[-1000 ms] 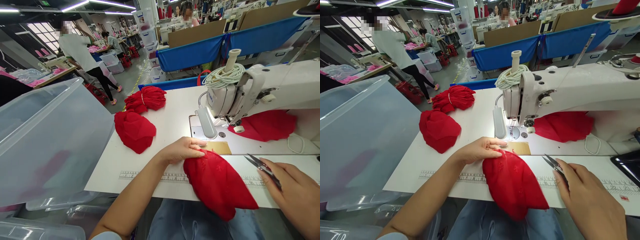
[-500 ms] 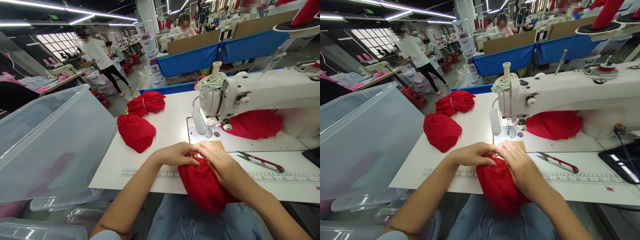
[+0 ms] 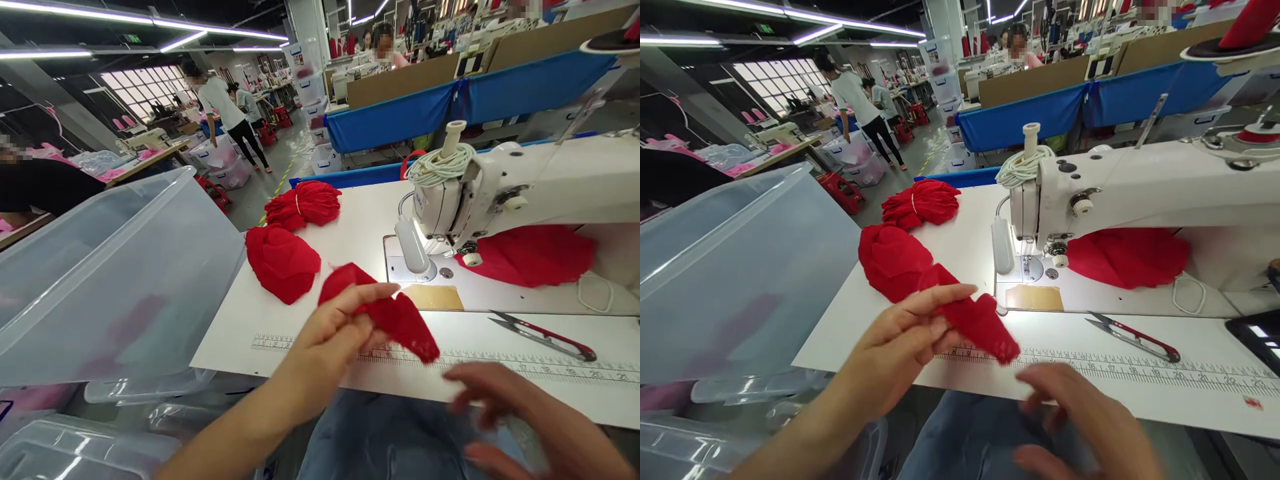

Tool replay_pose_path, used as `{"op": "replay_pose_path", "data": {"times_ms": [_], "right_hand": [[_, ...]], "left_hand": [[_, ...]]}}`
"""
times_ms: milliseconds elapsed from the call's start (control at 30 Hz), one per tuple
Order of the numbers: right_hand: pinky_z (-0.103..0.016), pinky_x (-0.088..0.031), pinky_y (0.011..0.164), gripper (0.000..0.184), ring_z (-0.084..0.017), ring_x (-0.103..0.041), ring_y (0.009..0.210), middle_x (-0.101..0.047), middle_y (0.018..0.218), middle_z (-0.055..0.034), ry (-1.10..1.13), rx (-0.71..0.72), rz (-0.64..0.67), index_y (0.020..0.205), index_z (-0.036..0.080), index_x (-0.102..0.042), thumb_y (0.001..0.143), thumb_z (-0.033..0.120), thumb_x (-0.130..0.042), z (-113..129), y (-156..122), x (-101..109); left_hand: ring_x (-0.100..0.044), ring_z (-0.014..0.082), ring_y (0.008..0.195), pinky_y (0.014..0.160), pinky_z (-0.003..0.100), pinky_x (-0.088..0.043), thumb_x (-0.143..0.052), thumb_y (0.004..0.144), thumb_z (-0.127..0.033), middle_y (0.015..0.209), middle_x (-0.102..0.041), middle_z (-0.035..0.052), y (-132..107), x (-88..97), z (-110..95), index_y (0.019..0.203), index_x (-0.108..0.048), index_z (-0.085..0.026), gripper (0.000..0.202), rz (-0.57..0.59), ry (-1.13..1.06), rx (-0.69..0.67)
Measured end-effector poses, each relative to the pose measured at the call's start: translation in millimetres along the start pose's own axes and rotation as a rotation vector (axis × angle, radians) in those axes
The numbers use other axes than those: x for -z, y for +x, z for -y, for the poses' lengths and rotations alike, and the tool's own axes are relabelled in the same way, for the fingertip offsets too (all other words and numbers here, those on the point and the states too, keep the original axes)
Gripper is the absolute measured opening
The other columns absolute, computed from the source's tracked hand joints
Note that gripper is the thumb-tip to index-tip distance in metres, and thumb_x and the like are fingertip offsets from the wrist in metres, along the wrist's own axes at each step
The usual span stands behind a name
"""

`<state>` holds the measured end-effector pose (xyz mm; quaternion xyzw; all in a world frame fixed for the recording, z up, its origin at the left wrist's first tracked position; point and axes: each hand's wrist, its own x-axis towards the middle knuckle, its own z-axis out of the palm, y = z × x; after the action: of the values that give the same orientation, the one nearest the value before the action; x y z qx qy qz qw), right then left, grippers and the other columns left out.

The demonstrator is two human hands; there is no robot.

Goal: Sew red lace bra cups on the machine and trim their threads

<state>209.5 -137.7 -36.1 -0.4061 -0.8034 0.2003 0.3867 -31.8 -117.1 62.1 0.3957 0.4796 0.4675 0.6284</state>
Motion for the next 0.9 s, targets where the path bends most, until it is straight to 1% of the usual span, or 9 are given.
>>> {"op": "replay_pose_path", "data": {"times_ms": [100,233,367,533,600,700,767,833,900], "right_hand": [[-0.035,-0.061,0.073,0.055,-0.026,-0.068,0.103,-0.064,0.121,-0.0149,-0.207,-0.004,-0.240,0.138,0.021,-0.045,0.090,0.044,-0.060,11,44,-24],[-0.043,-0.058,0.085,0.039,-0.028,-0.066,0.107,-0.067,0.113,-0.0137,-0.343,0.118,-0.422,0.129,0.021,-0.049,0.090,0.017,-0.053,1,70,-38],[-0.028,-0.058,0.063,0.026,-0.018,-0.072,0.077,-0.073,0.094,-0.0050,-0.087,-0.009,-0.311,0.116,0.023,-0.055,0.093,0.018,-0.046,-8,75,-29],[-0.026,-0.050,0.048,0.030,-0.017,-0.064,0.055,-0.064,0.063,0.0020,0.311,-0.272,-0.174,0.115,0.023,-0.059,0.094,0.043,-0.052,-15,74,-18],[-0.028,-0.050,0.049,0.038,-0.018,-0.061,0.050,-0.057,0.054,0.0046,0.482,-0.372,-0.118,0.120,0.023,-0.057,0.093,0.049,-0.052,-21,74,-18],[-0.030,-0.052,0.050,0.044,-0.018,-0.058,0.048,-0.063,0.060,0.0020,0.611,-0.507,-0.146,0.121,0.022,-0.056,0.092,0.054,-0.052,-29,75,-19],[-0.032,-0.053,0.057,0.042,-0.019,-0.062,0.060,-0.069,0.077,-0.0037,0.453,-0.531,-0.307,0.115,0.020,-0.060,0.091,0.053,-0.054,-25,74,-20],[-0.033,-0.053,0.069,0.033,-0.021,-0.064,0.078,-0.069,0.094,-0.0075,0.193,-0.474,-0.523,0.104,0.021,-0.064,0.089,0.050,-0.057,-14,70,-19],[-0.030,-0.052,0.072,0.023,-0.018,-0.063,0.077,-0.068,0.092,-0.0052,0.077,-0.397,-0.610,0.091,0.023,-0.065,0.091,0.045,-0.057,2,63,-20]], "left_hand": [[-0.064,0.0200,0.102,0.100,0.036,-0.049,-0.056,0.091,-0.024,0.101,-0.070,0.0063,1,-16.2,8,0.133,-0.061,-0.022,0.042,0.101,0.163,-0.086],[-0.065,0.0191,0.097,0.097,0.035,-0.051,-0.048,0.092,-0.016,0.099,-0.070,0.0071,3,-14.4,10,0.139,-0.054,-0.019,0.048,0.135,0.375,-0.144],[-0.062,0.0199,0.095,0.085,0.034,-0.053,-0.046,0.090,-0.012,0.109,-0.066,0.0098,16,-1.3,18,0.132,-0.059,-0.019,0.045,0.046,0.857,-0.448],[-0.055,0.0255,0.098,0.086,0.042,-0.048,-0.057,0.090,-0.023,0.106,-0.061,0.0109,35,10.2,23,0.084,-0.073,-0.020,0.017,-0.088,1.176,-0.604],[-0.056,0.0248,0.101,0.090,0.039,-0.045,-0.056,0.090,-0.024,0.108,-0.064,0.0098,41,12.1,18,0.079,-0.071,-0.019,0.019,0.085,1.027,-0.498],[-0.059,0.0175,0.084,0.078,0.028,-0.045,-0.052,0.092,-0.025,0.090,-0.068,0.0048,48,14.4,13,0.089,-0.070,-0.018,0.020,0.414,0.665,-0.096],[-0.056,0.0139,0.073,0.068,0.024,-0.042,-0.056,0.089,-0.030,0.080,-0.065,0.0021,52,15.1,15,0.086,-0.070,-0.016,0.020,0.430,0.484,0.086],[-0.052,0.0114,0.067,0.063,0.023,-0.039,-0.064,0.084,-0.035,0.073,-0.062,0.0007,55,14.2,20,0.078,-0.068,-0.014,0.022,0.338,0.370,0.132],[-0.050,0.0106,0.064,0.060,0.022,-0.037,-0.072,0.077,-0.041,0.070,-0.061,0.0003,57,12.0,27,0.075,-0.067,-0.014,0.028,0.244,0.285,0.139]]}}
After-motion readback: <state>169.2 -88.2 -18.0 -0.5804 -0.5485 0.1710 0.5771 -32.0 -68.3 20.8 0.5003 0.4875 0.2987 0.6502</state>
